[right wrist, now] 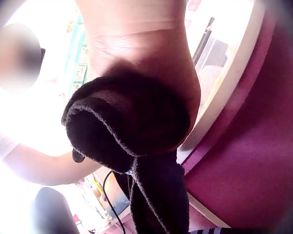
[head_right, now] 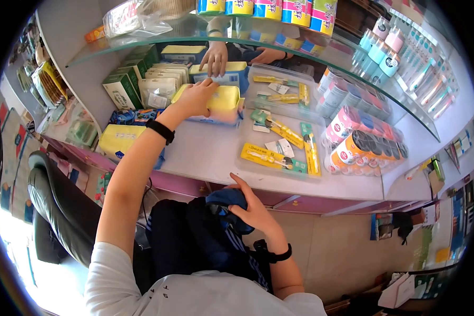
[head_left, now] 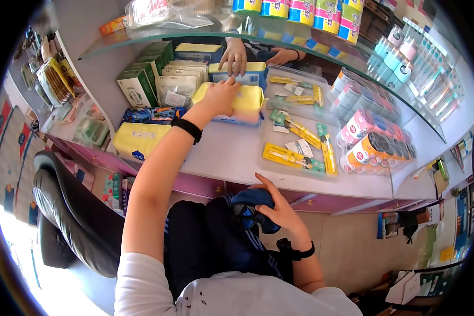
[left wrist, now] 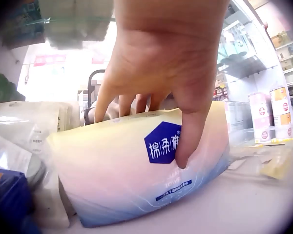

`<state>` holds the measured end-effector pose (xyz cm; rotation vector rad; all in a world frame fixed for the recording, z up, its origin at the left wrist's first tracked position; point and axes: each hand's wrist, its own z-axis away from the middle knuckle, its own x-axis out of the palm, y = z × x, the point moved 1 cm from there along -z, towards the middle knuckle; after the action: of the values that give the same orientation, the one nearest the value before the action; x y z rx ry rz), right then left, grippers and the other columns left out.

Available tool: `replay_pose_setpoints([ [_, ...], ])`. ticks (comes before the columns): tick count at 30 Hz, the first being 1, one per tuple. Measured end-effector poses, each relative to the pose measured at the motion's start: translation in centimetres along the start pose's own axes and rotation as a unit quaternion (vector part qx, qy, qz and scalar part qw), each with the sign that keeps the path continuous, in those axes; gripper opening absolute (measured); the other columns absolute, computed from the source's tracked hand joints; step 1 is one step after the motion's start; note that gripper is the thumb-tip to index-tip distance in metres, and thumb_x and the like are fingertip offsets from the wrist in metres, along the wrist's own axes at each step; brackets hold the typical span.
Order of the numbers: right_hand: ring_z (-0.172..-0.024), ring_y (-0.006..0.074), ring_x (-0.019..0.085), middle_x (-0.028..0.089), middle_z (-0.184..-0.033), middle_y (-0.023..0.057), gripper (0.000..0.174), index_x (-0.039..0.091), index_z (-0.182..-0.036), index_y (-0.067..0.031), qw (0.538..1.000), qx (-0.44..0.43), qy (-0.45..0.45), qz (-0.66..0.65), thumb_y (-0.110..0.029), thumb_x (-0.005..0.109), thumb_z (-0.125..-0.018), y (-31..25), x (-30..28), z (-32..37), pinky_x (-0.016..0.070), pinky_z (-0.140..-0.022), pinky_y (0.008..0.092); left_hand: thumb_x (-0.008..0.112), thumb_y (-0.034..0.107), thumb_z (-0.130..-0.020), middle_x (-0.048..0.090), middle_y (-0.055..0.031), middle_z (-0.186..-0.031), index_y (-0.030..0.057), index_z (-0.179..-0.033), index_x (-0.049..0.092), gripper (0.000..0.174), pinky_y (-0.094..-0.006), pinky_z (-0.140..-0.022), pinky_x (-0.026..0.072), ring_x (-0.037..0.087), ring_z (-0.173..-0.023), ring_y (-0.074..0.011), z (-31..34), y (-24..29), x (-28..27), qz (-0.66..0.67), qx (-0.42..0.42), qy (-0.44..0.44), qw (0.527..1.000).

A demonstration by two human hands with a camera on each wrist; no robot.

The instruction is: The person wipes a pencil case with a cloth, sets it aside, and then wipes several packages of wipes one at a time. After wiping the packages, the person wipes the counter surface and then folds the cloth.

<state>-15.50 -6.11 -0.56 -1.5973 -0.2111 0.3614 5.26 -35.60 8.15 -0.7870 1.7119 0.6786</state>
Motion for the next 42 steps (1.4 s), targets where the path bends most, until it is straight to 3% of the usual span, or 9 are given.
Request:
replay_pose_setpoints([
  [8, -0.131, 0.0212, 0.053, 0.057, -0.142, 0.0135, 0.083, 0.037, -0.162, -0.0096, 1.000, -0.002, -0.013, 0.010, 0.002, 0.065, -0.085, 0.7, 0.3, -0.3, 0.0404, -0.115, 0.0346, 0.098, 0.019, -0.055, 0.054, -0.0070, -0.140, 0.0100, -0.143, 0.051, 0.100, -0.0515, -0.101, 0.0506, 0.054, -0.134, -0.0335, -2.8, 0.8, 2.0, -0.022, -0.008, -0.017, 1.000],
  [13, -0.131, 0.0217, 0.054, 0.057, -0.140, 0.0136, 0.078, 0.040, -0.160, -0.0088, 1.000, 0.005, -0.010, 0.004, 0.001, 0.065, -0.086, 0.9, 0.5, -0.5, 0.0416, -0.114, 0.0347, 0.097, 0.017, -0.062, 0.051, -0.0102, -0.146, 0.0109, -0.147, 0.049, 0.098, -0.0512, -0.100, 0.0510, 0.053, -0.135, -0.0337, -1.4, 1.3, 3.3, -0.102, -0.001, 0.147, 0.984],
  [17, -0.130, 0.0219, 0.054, 0.058, -0.139, 0.0134, 0.076, 0.042, -0.159, -0.0082, 0.998, -0.024, -0.008, 0.051, 0.000, 0.064, -0.087, 1.4, 0.2, -0.2, 0.0421, -0.113, 0.0343, 0.091, 0.013, -0.071, 0.054, -0.0094, -0.143, 0.0142, -0.148, 0.047, 0.089, -0.0527, -0.100, 0.0505, 0.053, -0.136, -0.0296, -0.3, 1.4, 1.7, -0.079, 0.000, 0.004, 0.997],
  [20, -0.129, 0.0222, 0.055, 0.059, -0.137, 0.0134, 0.074, 0.043, -0.157, -0.0079, 0.999, -0.011, -0.015, 0.030, 0.000, 0.065, -0.086, 1.1, 0.4, -0.5, 0.0420, -0.113, 0.0342, 0.090, 0.014, -0.072, 0.055, -0.0091, -0.140, 0.0150, -0.148, 0.047, 0.088, -0.0556, -0.104, 0.0483, 0.054, -0.138, -0.0280, -0.4, 0.4, 2.8, -0.091, 0.021, 0.029, 0.995],
  [27, -0.133, 0.0257, 0.056, 0.060, -0.138, 0.0156, 0.066, 0.050, -0.150, -0.0051, 0.995, 0.004, -0.013, 0.098, -0.003, 0.066, -0.086, 0.7, 0.5, -0.9, 0.0405, -0.115, 0.0358, 0.087, 0.043, -0.080, 0.054, -0.0155, -0.153, 0.0073, -0.150, 0.051, 0.086, -0.0582, -0.116, 0.0402, 0.055, -0.138, -0.0340, 7.4, -1.9, -4.1, 0.022, -0.053, 0.094, 0.994],
  [32, -0.135, 0.0272, 0.056, 0.059, -0.141, 0.0162, 0.068, 0.047, -0.152, -0.0034, 0.993, -0.010, -0.035, 0.112, -0.005, 0.067, -0.087, 0.8, 2.2, -2.8, 0.0401, -0.116, 0.0372, 0.076, 0.035, -0.097, 0.073, -0.0145, -0.124, -0.0004, -0.126, 0.070, 0.046, -0.0316, -0.103, 0.0475, 0.067, -0.117, -0.0227, 16.7, -4.8, -12.5, 0.241, -0.131, 0.283, 0.919],
  [34, -0.134, 0.0288, 0.057, 0.059, -0.143, 0.0174, 0.077, 0.037, -0.159, -0.0036, 0.987, -0.081, -0.080, 0.110, -0.007, 0.068, -0.088, -0.1, 4.7, -4.9, 0.0406, -0.116, 0.0390, 0.079, 0.026, -0.093, 0.075, -0.0163, -0.118, 0.0005, -0.120, 0.072, 0.038, -0.0370, -0.098, 0.0521, 0.070, -0.113, -0.0273, 17.5, -7.0, -12.8, 0.463, -0.117, 0.413, 0.775],
  [40, -0.136, 0.0284, 0.055, 0.056, -0.148, 0.0187, 0.093, 0.021, -0.167, -0.0071, 0.984, -0.077, -0.128, 0.092, -0.003, 0.068, -0.087, -3.8, 11.3, -10.9, 0.0379, -0.118, 0.0407, 0.073, 0.017, -0.092, 0.071, -0.0201, -0.115, -0.0039, -0.117, 0.069, 0.032, -0.0412, -0.097, 0.0512, 0.069, -0.105, -0.0348, 24.8, -12.4, -5.6, 0.046, -0.335, 0.558, 0.758],
  [42, -0.136, 0.0284, 0.056, 0.057, -0.147, 0.0186, 0.095, 0.018, -0.168, -0.0065, 0.980, -0.104, -0.136, 0.104, -0.002, 0.068, -0.087, -3.5, 11.8, -11.9, 0.0369, -0.118, 0.0406, 0.069, 0.016, -0.097, 0.070, -0.0201, -0.121, -0.0051, -0.117, 0.068, 0.029, -0.0406, -0.096, 0.0519, 0.070, -0.106, -0.0328, 28.4, -15.9, -1.5, 0.095, -0.386, 0.543, 0.740],
])
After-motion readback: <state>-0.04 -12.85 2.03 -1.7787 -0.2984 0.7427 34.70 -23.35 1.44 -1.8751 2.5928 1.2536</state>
